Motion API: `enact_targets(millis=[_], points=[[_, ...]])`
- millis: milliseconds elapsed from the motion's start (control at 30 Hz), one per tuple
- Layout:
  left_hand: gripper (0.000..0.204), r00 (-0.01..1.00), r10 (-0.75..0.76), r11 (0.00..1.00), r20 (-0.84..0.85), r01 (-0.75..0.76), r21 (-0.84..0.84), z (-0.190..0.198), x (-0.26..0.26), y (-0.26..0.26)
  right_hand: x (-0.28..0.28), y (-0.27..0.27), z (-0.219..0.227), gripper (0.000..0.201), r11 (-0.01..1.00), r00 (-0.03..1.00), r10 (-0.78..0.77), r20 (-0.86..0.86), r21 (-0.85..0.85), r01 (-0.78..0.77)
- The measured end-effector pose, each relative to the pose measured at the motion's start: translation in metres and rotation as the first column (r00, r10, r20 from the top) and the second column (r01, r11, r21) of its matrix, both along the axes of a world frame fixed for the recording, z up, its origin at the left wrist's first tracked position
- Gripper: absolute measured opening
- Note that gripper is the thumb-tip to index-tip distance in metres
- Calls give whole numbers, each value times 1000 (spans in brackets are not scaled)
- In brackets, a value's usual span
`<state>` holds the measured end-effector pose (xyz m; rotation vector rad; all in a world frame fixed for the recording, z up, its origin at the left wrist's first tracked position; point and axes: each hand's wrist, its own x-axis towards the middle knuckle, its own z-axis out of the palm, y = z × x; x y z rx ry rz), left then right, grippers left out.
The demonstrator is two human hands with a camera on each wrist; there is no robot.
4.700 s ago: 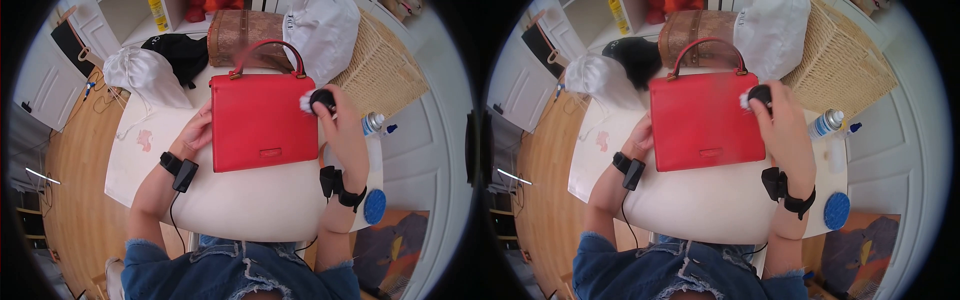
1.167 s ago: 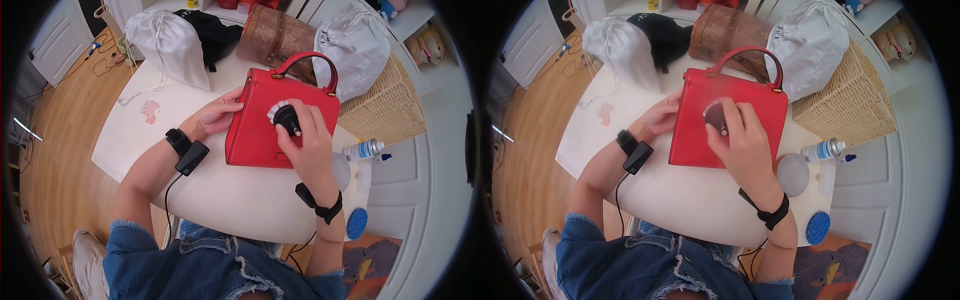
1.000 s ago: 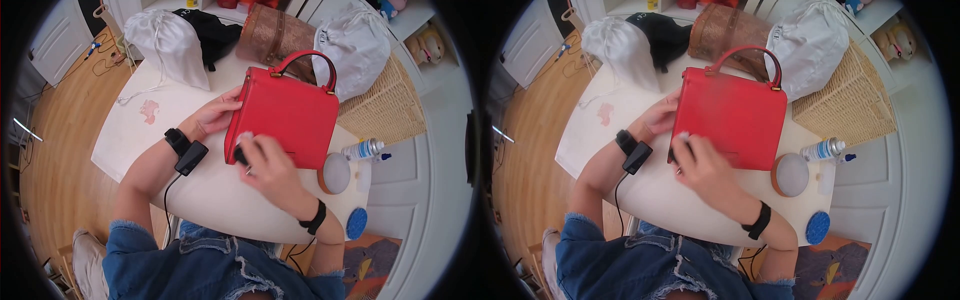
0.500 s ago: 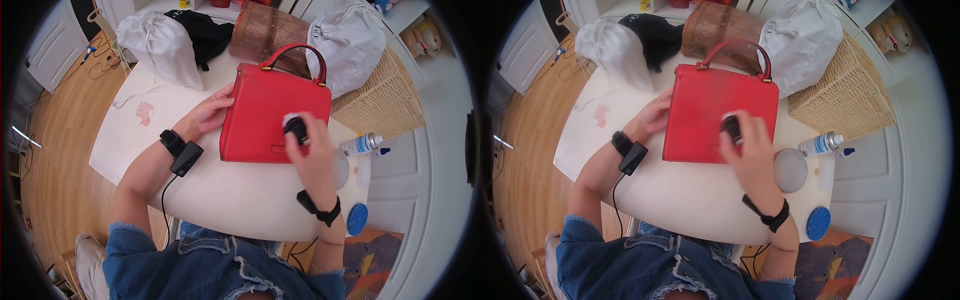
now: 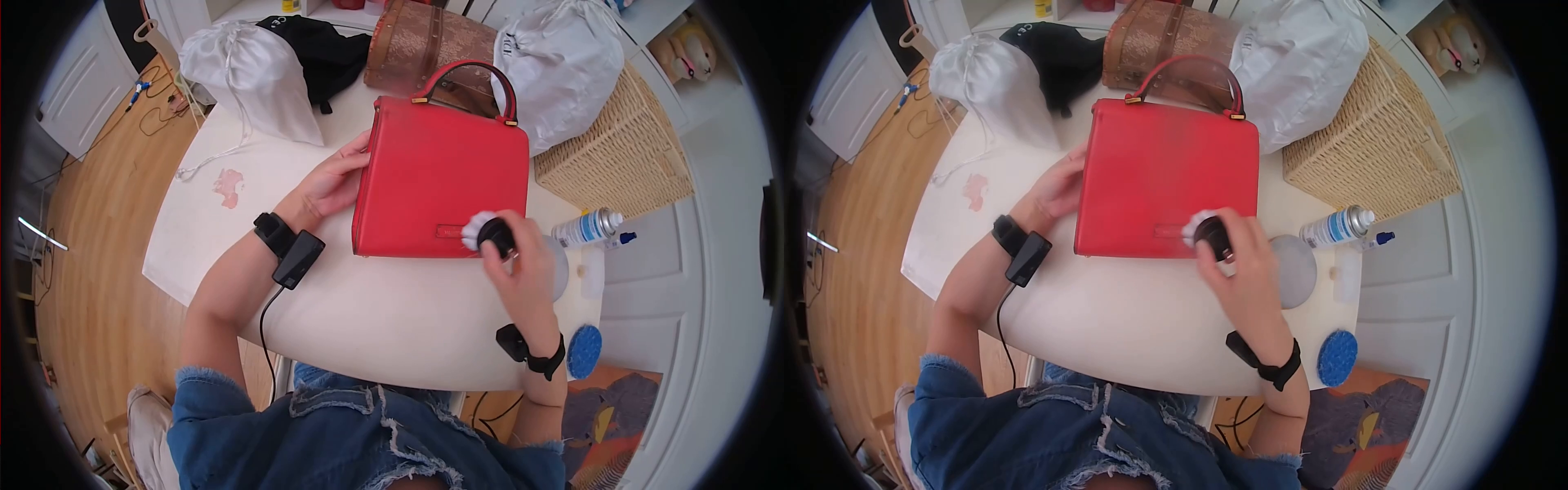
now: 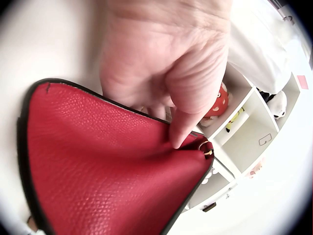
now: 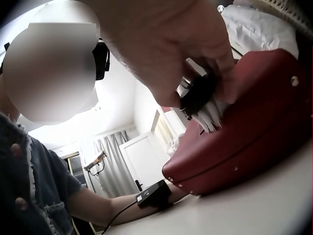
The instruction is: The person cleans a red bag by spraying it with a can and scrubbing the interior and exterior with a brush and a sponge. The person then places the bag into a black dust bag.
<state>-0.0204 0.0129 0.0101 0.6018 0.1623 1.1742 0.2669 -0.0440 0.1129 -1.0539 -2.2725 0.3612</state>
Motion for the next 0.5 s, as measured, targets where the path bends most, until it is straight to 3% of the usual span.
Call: enact_targets(millis=[67, 200, 267, 333, 500], points=[[57, 1000, -5, 1000, 7, 5, -24, -3, -1, 2, 2, 3, 3, 37, 981, 981, -168, -98, -113, 157], [55, 999, 24, 999, -24, -25, -26, 0, 1, 1, -27, -9, -8, 39, 994, 1000, -4, 28, 110, 1], [54, 999, 27, 999, -39, -28, -28, 1, 3, -1, -47, -19, -9, 43, 993, 994, 96, 49, 66, -99], [53, 998, 47, 999, -40, -48, -6, -1, 2, 0, -65, -23, -12, 48, 965, 975, 220, 36, 135, -222], [53, 998, 42, 999, -52, -43, -18, -1, 1, -2, -77, -27, -17, 43, 919, 936, 344, 82, 177, -353]])
